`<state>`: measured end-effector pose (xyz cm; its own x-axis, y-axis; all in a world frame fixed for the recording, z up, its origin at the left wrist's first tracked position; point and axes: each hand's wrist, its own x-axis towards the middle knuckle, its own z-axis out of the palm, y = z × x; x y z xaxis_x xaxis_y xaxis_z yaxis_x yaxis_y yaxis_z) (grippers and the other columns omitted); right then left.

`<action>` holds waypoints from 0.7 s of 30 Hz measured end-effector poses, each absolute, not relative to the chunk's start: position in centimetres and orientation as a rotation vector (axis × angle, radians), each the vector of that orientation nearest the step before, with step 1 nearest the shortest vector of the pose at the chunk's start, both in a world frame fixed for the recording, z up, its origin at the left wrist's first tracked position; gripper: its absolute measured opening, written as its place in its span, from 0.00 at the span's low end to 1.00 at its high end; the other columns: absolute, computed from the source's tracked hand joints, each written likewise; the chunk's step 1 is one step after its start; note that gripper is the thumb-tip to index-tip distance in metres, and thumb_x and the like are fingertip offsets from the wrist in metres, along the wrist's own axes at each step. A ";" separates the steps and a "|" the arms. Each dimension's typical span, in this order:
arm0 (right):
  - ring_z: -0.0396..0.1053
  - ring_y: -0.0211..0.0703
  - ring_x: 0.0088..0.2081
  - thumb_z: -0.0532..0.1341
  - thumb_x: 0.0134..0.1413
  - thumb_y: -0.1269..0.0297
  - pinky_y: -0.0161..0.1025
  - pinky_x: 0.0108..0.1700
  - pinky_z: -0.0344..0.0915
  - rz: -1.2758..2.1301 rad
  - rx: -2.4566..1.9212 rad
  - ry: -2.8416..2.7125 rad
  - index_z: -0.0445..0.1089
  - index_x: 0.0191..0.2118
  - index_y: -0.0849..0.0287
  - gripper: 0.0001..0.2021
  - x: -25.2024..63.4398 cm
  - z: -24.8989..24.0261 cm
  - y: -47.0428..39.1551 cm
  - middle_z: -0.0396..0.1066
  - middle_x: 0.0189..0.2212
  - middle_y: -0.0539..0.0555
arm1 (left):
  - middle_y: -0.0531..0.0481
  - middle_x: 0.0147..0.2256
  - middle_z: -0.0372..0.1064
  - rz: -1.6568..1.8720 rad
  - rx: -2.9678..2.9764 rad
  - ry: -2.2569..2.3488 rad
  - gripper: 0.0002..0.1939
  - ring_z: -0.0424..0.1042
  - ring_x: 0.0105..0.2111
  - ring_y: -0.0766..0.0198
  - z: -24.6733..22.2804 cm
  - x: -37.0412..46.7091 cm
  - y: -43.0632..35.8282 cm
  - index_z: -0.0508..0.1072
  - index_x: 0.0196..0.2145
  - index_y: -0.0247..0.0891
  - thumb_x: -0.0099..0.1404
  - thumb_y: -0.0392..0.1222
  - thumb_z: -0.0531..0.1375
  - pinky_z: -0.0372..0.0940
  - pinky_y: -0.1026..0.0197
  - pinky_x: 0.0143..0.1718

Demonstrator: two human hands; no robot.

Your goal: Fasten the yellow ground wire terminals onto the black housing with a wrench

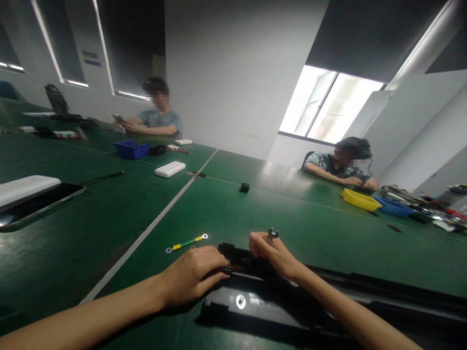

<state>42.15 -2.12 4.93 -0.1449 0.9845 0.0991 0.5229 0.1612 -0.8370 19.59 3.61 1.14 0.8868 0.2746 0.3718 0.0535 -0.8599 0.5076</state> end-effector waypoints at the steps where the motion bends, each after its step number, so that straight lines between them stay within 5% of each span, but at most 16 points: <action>1: 0.49 0.35 0.21 0.46 0.56 0.37 0.35 0.25 0.48 0.866 -1.437 -1.763 0.60 0.18 0.60 0.31 42.2 4.9 -2.1 0.51 0.16 0.47 | 0.45 0.40 0.71 0.605 2.556 0.240 0.10 0.68 0.41 0.59 1.1 19.6 3.6 0.69 0.45 0.35 0.69 0.38 0.52 0.63 0.57 0.44; 21: 0.51 0.33 0.21 0.46 0.59 0.41 0.34 0.24 0.48 0.890 -1.391 -1.804 0.62 0.20 0.61 0.30 42.2 4.7 -2.1 0.52 0.16 0.46 | 0.46 0.40 0.71 0.627 2.559 0.234 0.09 0.68 0.41 0.59 1.0 19.5 3.7 0.69 0.45 0.36 0.69 0.37 0.52 0.64 0.58 0.44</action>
